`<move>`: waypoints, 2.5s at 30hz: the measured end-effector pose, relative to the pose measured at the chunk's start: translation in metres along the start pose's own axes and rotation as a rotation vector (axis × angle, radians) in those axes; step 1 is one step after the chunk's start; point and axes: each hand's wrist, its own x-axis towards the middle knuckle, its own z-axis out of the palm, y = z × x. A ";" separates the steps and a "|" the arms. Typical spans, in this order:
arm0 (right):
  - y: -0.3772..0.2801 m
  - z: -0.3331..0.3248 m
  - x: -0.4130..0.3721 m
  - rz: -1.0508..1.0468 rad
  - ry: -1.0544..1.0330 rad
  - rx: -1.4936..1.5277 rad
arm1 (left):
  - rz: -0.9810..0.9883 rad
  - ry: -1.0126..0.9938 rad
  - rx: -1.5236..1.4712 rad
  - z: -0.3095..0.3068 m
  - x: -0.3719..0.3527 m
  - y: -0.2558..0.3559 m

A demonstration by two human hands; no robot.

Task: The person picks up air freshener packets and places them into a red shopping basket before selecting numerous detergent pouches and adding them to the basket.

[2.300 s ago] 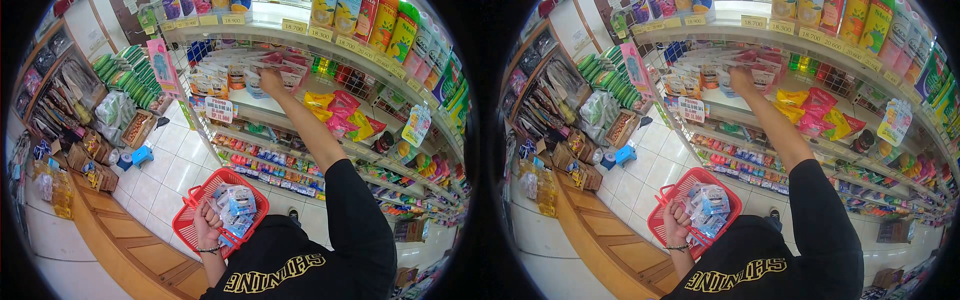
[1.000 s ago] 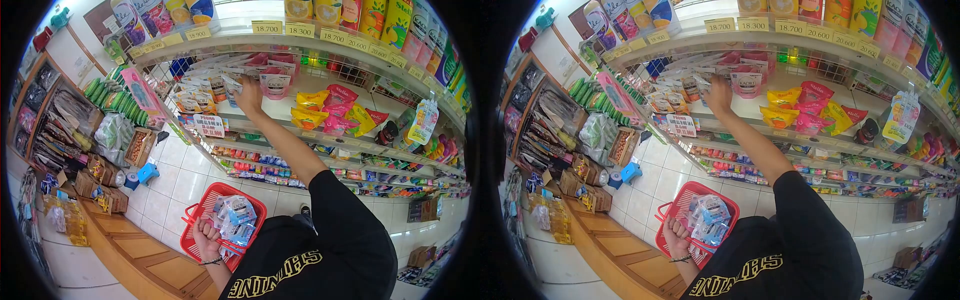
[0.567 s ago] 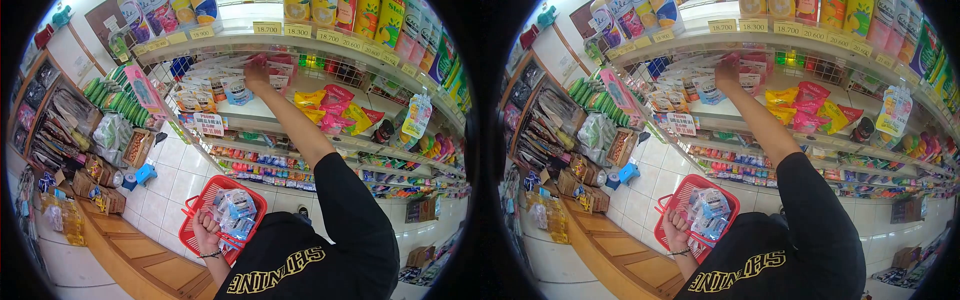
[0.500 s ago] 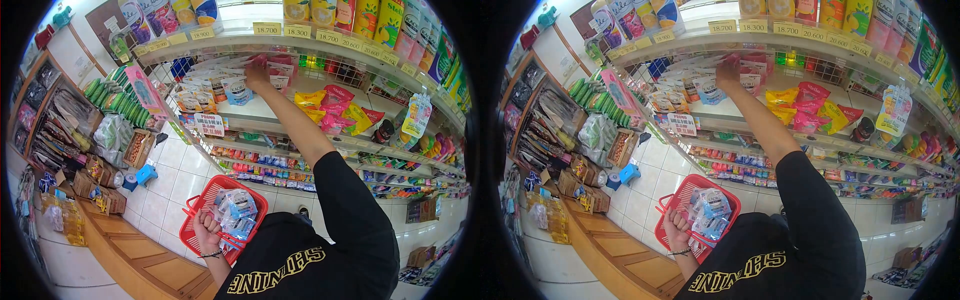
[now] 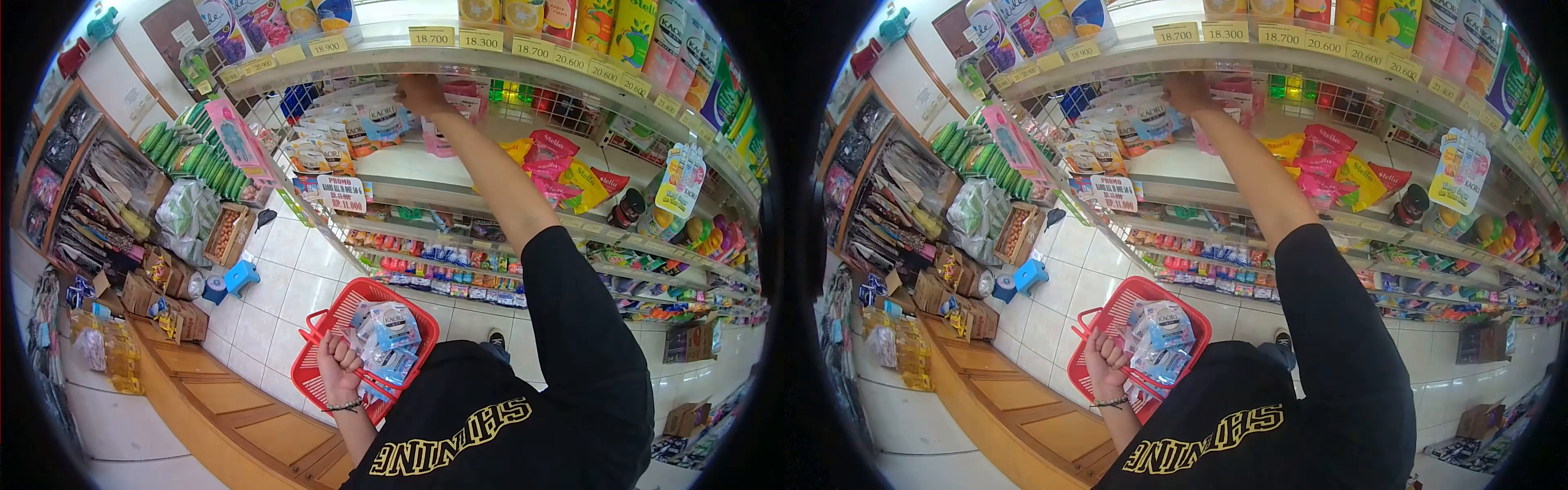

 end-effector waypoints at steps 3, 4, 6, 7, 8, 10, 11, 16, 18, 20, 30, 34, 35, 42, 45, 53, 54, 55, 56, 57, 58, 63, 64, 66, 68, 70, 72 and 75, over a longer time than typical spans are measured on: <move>0.002 -0.015 0.010 -0.098 0.157 0.090 | 0.014 -0.007 0.018 0.003 0.000 0.000; -0.001 -0.022 0.013 -0.094 0.209 0.159 | 0.012 -0.006 0.017 0.004 0.000 0.000; -0.012 -0.032 0.011 -0.102 0.265 0.160 | 0.005 -0.005 0.016 0.003 0.001 0.000; -0.018 -0.038 0.010 -0.111 0.322 0.163 | -0.008 -0.024 0.003 0.001 0.003 0.001; -0.027 -0.048 0.005 -0.110 0.319 0.162 | -0.021 -0.043 -0.011 0.001 0.004 0.000; -0.050 -0.072 -0.011 -0.050 0.244 0.159 | -0.017 -0.026 0.009 0.012 0.001 -0.001; -0.057 -0.081 -0.019 -0.051 0.239 0.160 | -0.012 -0.009 0.031 0.015 0.000 -0.001; -0.089 -0.101 -0.077 -0.412 0.244 0.362 | -0.015 -0.053 0.058 0.020 0.001 -0.001; -0.110 -0.102 -0.113 -0.461 0.123 0.679 | -0.010 -0.031 0.045 0.026 -0.001 0.000; -0.119 -0.089 -0.153 -0.454 -0.209 0.825 | -0.001 -0.022 0.041 0.032 -0.002 0.000; -0.205 0.069 -0.316 -0.490 -0.856 1.109 | -0.072 -0.126 0.012 0.045 -0.008 0.001; -0.223 0.072 -0.333 -0.257 -0.734 0.814 | -0.135 -0.207 -0.019 0.032 -0.001 0.000; -0.221 0.066 -0.326 -0.260 -0.733 0.813 | -0.132 -0.208 -0.020 0.030 -0.002 0.000; -0.139 0.058 -0.166 0.550 0.435 0.897 | -0.109 -0.146 -0.068 0.020 -0.010 -0.006; -0.114 0.108 -0.098 0.569 0.523 0.698 | -0.118 -0.109 -0.034 0.015 -0.012 -0.006; -0.096 0.181 -0.024 0.796 0.067 0.731 | -0.067 0.008 -0.077 0.007 -0.018 -0.006; -0.099 0.174 -0.021 0.795 0.065 0.735 | -0.055 0.019 -0.073 0.008 -0.019 -0.006; -0.102 0.166 -0.017 0.902 0.069 0.766 | -0.053 0.021 -0.072 0.005 -0.018 -0.005; -0.103 0.164 -0.014 1.010 0.071 0.795 | -0.057 0.007 -0.076 0.002 -0.018 -0.004; -0.101 0.161 -0.014 1.012 0.067 0.797 | -0.061 -0.008 -0.080 -0.002 -0.018 -0.003; -0.095 0.158 -0.016 1.003 0.087 0.852 | -0.068 -0.040 -0.135 -0.005 -0.019 -0.002; -0.083 0.196 -0.011 0.818 0.280 1.007 | -0.023 -0.025 -0.135 -0.007 -0.022 0.000; -0.087 0.201 -0.010 0.818 0.278 1.005 | 0.000 0.007 -0.113 -0.005 -0.022 0.000; -0.106 0.192 -0.007 0.808 0.275 0.965 | 0.006 0.021 -0.108 -0.004 -0.019 0.000; -0.125 0.193 -0.003 0.837 0.221 0.852 | 0.013 0.037 -0.101 -0.004 -0.017 -0.001; -0.124 0.195 -0.002 0.830 0.100 0.822 | -0.006 0.039 -0.096 -0.003 -0.014 0.000; -0.123 0.196 0.002 0.833 0.059 0.855 | -0.015 0.018 -0.095 -0.001 -0.012 0.001; -0.123 0.200 0.004 0.827 0.004 0.906 | -0.027 -0.004 -0.096 0.000 -0.009 0.000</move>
